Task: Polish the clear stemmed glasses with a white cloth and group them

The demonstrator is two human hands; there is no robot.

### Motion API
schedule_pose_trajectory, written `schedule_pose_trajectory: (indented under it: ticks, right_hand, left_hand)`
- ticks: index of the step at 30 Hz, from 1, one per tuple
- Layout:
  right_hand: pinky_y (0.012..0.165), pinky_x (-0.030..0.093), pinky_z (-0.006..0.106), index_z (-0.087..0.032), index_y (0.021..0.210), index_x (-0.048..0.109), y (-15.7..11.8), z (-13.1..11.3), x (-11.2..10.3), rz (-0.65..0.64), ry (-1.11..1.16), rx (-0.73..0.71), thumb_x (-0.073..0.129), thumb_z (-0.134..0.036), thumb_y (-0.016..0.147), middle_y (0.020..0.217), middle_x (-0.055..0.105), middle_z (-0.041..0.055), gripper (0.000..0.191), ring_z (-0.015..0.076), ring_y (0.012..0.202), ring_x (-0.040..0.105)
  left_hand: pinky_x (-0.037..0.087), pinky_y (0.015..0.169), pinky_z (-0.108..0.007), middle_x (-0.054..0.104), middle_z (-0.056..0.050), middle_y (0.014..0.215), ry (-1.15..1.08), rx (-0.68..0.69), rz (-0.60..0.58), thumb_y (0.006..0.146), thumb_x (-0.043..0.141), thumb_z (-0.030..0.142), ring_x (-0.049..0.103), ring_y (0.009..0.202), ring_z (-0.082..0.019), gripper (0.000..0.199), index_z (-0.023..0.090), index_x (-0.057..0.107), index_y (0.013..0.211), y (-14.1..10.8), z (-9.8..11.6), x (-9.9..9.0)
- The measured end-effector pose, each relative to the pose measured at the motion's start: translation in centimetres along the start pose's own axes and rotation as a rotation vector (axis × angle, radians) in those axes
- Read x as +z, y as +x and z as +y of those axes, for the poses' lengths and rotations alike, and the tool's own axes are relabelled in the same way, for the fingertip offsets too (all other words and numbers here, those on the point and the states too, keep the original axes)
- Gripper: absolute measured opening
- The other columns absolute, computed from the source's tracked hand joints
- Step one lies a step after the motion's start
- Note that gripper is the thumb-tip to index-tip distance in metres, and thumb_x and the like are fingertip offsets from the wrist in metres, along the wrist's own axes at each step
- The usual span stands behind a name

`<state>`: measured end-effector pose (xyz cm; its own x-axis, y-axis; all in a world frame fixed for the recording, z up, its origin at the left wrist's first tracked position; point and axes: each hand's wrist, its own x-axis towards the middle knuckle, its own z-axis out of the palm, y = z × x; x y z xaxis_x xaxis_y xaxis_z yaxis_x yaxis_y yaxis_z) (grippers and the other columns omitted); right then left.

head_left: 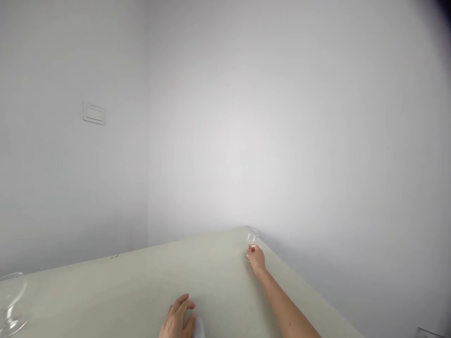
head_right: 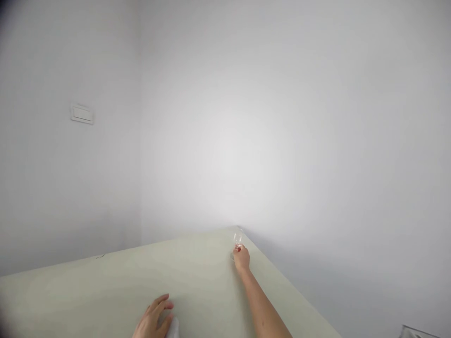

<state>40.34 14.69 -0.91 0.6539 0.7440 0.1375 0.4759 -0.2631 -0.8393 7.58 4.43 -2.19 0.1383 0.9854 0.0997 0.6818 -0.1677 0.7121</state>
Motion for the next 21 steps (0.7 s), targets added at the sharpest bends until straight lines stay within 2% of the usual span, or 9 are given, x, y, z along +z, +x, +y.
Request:
schedule_pose_trajectory:
  ticks: [4, 6, 9, 12, 16, 18, 21]
  right_hand:
    - [0.078, 0.048, 0.039, -0.016, 0.108, 0.055, -1.8, -0.5, -0.7, 0.064, 0.012, -0.003, 0.056, -0.027, 0.085, 0.107, 0.057, 0.0063, 0.025, 0.0193, 0.091, 0.057]
    - [0.078, 0.045, 0.036, -0.012, 0.112, 0.053, -3.7, -1.1, -1.2, 0.078, 0.037, -0.023, 0.056, -0.022, 0.080, 0.105, 0.056, 0.0105, 0.034, 0.0214, 0.089, 0.056]
    - [0.068, 0.045, 0.033, -0.011, 0.119, 0.049, -6.7, -1.9, -1.5, 0.034, 0.091, -0.067, 0.055, -0.031, 0.075, 0.103, 0.054, 0.0117, 0.048, 0.0212, 0.076, 0.057]
    - [0.062, 0.044, 0.030, -0.012, 0.119, 0.049, -8.6, -2.2, -1.3, 0.010, 0.128, -0.059, 0.055, -0.033, 0.072, 0.102, 0.054, 0.0107, 0.051, 0.0195, 0.071, 0.057]
    - [0.066, 0.046, 0.031, -0.010, 0.113, 0.050, -8.2, -1.5, -0.7, 0.085, 0.139, 0.046, 0.059, -0.025, 0.075, 0.099, 0.057, 0.0109, 0.042, 0.0182, 0.074, 0.057]
    - [0.071, 0.048, 0.034, -0.013, 0.112, 0.050, -7.2, -0.9, -0.4, 0.132, 0.144, 0.090, 0.058, -0.027, 0.081, 0.104, 0.057, 0.0090, 0.036, 0.0181, 0.081, 0.058]
    - [0.078, 0.049, 0.039, -0.017, 0.113, 0.051, -5.7, -0.5, 0.2, 0.163, 0.154, 0.081, 0.055, -0.031, 0.086, 0.113, 0.055, 0.0072, 0.031, 0.0199, 0.094, 0.057]
  left_hand:
    - [0.035, 0.096, -0.031, 0.052, -0.006, 0.128, 0.027, -0.010, -0.009, 0.075, 0.042, 0.011, 0.047, 0.117, -0.019, 0.026, 0.020, 0.061, 0.092, -0.6, 1.2, -0.5]
    - [0.033, 0.098, -0.028, 0.054, -0.006, 0.126, 0.014, -0.022, 0.006, 0.071, 0.045, 0.009, 0.046, 0.117, -0.018, 0.029, 0.019, 0.061, 0.093, -1.0, 1.7, -0.9]
    - [0.034, 0.096, -0.023, 0.056, -0.004, 0.123, -0.013, -0.027, 0.049, 0.068, 0.046, 0.009, 0.048, 0.115, -0.015, 0.032, 0.019, 0.062, 0.094, -1.5, 2.0, -1.4]
    - [0.035, 0.095, -0.022, 0.056, -0.004, 0.122, -0.039, -0.010, 0.070, 0.068, 0.046, 0.010, 0.048, 0.114, -0.015, 0.032, 0.019, 0.062, 0.094, -1.9, 1.8, -1.7]
    - [0.034, 0.097, -0.026, 0.054, -0.007, 0.124, -0.051, 0.007, 0.076, 0.072, 0.045, 0.013, 0.048, 0.115, -0.017, 0.028, 0.018, 0.061, 0.095, -1.9, 1.3, -1.6]
    - [0.034, 0.096, -0.028, 0.054, -0.007, 0.124, -0.050, 0.015, 0.070, 0.074, 0.044, 0.013, 0.048, 0.115, -0.018, 0.026, 0.018, 0.060, 0.094, -1.7, 1.2, -1.5]
    - [0.034, 0.096, -0.031, 0.053, -0.008, 0.124, -0.048, 0.021, 0.052, 0.076, 0.042, 0.013, 0.049, 0.114, -0.019, 0.024, 0.018, 0.059, 0.092, -1.3, 1.1, -1.5]
